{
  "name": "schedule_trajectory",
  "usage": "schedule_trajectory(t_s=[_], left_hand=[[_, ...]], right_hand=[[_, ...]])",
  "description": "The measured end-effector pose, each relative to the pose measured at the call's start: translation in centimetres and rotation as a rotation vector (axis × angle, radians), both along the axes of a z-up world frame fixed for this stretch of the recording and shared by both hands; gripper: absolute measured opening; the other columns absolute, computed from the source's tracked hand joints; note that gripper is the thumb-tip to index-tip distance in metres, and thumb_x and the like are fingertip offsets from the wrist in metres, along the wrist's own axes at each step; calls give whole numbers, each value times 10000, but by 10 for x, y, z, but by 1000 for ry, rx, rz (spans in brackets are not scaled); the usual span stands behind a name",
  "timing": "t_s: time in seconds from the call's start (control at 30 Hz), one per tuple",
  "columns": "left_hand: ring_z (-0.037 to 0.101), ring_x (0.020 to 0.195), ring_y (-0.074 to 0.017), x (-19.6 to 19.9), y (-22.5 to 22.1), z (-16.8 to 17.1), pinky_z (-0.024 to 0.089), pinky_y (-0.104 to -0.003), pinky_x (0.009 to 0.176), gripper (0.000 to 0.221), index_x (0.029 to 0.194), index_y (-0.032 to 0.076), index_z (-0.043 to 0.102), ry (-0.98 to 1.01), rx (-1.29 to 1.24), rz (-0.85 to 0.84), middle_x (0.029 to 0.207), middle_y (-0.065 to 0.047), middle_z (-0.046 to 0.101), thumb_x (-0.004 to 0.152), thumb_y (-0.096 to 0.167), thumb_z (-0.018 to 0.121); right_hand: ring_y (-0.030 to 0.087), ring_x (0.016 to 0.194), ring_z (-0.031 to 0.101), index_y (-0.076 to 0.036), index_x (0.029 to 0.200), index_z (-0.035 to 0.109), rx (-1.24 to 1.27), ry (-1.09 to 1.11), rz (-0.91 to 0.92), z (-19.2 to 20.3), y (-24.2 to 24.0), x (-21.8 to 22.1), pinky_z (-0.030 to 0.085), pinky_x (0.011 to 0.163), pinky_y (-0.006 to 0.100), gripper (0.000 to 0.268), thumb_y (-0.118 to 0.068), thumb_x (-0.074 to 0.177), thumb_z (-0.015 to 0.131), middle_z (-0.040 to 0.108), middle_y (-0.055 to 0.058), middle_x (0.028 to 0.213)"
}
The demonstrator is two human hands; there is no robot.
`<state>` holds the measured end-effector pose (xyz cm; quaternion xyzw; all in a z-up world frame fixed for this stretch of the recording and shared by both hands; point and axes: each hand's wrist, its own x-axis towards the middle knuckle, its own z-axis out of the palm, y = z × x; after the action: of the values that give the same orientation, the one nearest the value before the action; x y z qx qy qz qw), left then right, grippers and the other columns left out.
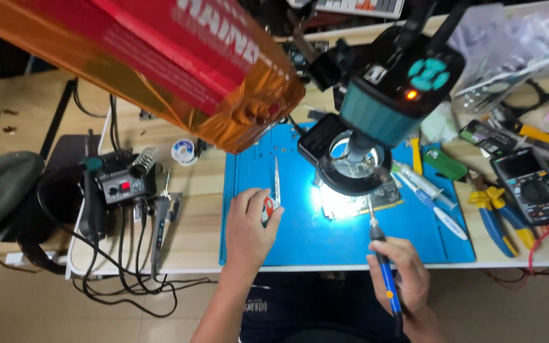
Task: Repairing a circuit board by soldering components and using a heat gun for desoldering or reflowing, while monitoring the work through a digital microscope.
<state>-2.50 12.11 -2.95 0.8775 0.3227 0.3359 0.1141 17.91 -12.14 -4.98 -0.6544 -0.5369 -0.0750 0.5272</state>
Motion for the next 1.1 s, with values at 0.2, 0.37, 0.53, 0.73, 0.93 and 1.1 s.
schedule_trajectory(t_s=[0.2,0.37,0.53,0.73,0.93,1.1], left_hand=[[633,1185,-312,-9,-3,10,628,-354,845,280,1327,-11,706,-223,-49,31,1337,-176,612,1074,74,627],[623,1058,-278,-26,-33,28,558,-390,888,179,1062,49,690,-248,-104,41,1094,-130,667,1085,87,517],[370,574,-110,-13,-95,58,305,-317,536,428,588,234,402,173,-493,-14,594,68,399,986,76,392],[595,828,-163,-12,-150,69,448,-362,751,159,930,152,737,-58,-962,-237,861,-11,642,1040,224,650],[605,826,-159,-15,-160,71,466,-354,764,269,1008,122,798,-147,-1033,-364,862,-6,654,1088,318,633],[645,756,-123,-12,-163,71,518,-310,698,163,1066,116,815,-119,-1125,-338,894,-24,720,1047,123,654]], right_hand=[[288,1037,772,-57,1244,708,-8,30,19,-8,-4,-1,642,920,352,271,-133,990,767,768,154,1167],[292,1037,786,-51,1234,708,33,1,6,-1,-9,-9,646,933,363,267,-134,985,757,782,160,1169],[230,1016,835,-97,1202,727,90,162,-40,26,-13,-56,657,928,307,208,-186,1014,715,815,151,1165],[294,1438,752,-101,1357,755,-56,481,110,23,-44,-81,586,1181,376,412,14,965,697,763,160,1505],[190,1049,857,-188,1221,811,-36,294,-20,10,-50,-85,655,971,313,366,-62,879,840,837,39,1198],[167,898,823,-179,1168,809,-39,290,-116,17,-50,-87,630,838,270,285,-90,899,832,808,57,1086]])
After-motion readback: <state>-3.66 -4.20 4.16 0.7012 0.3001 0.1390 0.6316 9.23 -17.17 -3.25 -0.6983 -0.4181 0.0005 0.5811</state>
